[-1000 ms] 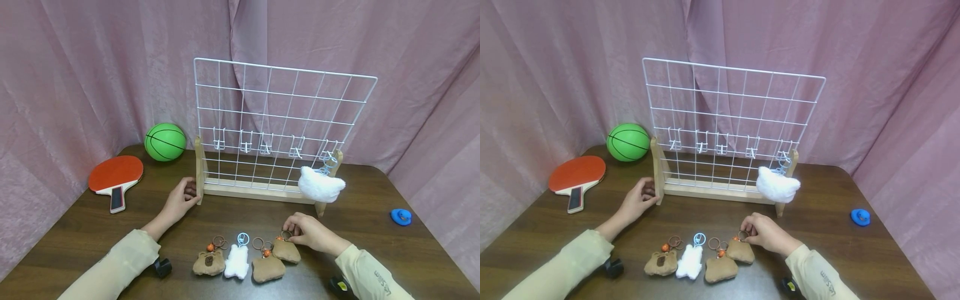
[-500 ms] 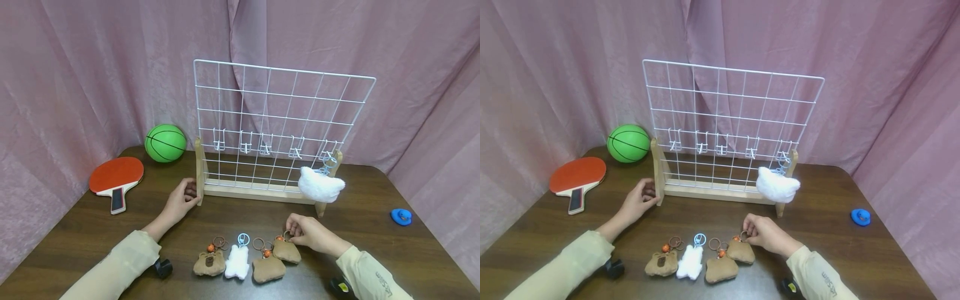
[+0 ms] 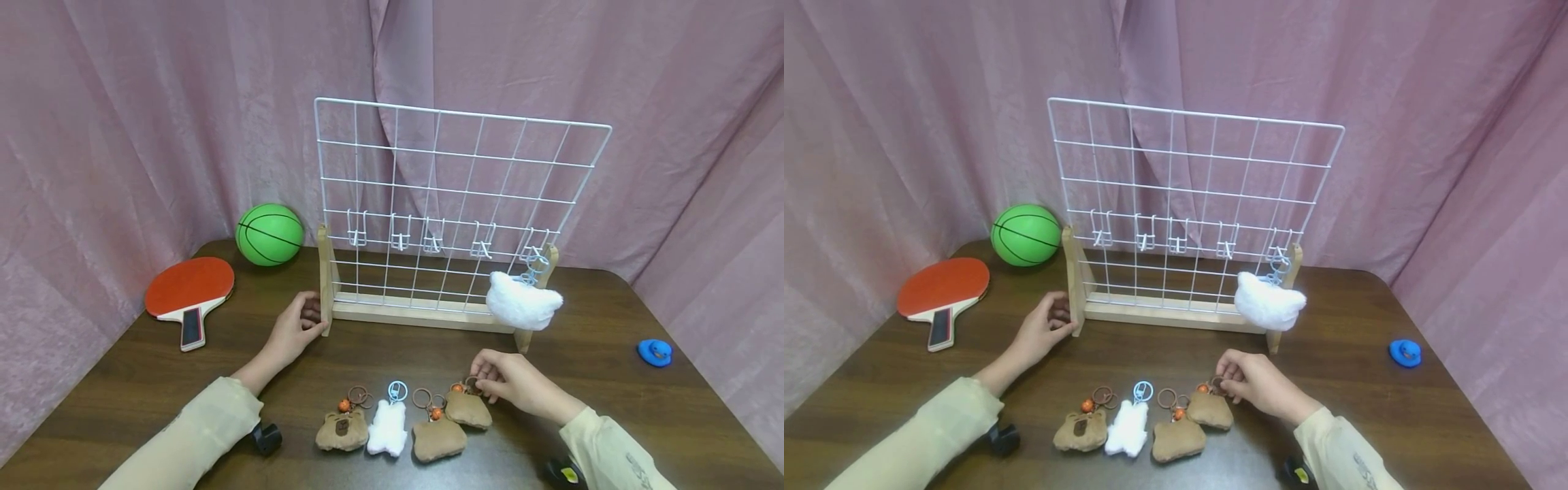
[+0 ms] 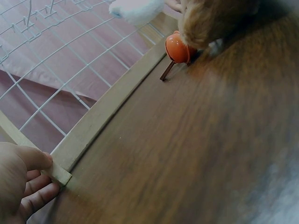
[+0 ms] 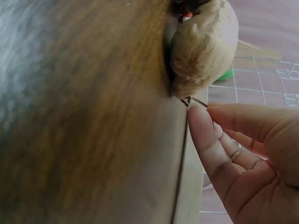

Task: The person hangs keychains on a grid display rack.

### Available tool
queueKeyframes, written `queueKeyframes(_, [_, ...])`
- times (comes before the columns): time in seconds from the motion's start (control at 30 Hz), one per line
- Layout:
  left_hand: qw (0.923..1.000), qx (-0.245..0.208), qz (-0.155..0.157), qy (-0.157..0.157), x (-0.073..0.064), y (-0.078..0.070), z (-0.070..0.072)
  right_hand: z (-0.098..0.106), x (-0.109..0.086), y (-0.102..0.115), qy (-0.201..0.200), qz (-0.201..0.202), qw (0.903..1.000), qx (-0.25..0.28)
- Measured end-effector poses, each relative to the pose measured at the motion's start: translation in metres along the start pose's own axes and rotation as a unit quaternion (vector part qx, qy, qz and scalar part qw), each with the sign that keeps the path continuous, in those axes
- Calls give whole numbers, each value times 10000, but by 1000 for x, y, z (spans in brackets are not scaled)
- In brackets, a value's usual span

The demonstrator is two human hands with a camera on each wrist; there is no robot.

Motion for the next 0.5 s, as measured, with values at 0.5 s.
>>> queueKeyframes(0.5, [10000,-40,6,-19,1,-1,0,14,-11,10,-426,158,9989,-91])
Point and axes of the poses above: each hand's wrist, its own x-axis towards the middle knuckle, its own z-axis out of the back of the hand, y = z × x, the point moved 3 cm from there along x, towards the middle knuckle, and after that the axes turned 14 degrees about -z, right-handed, at the moved point
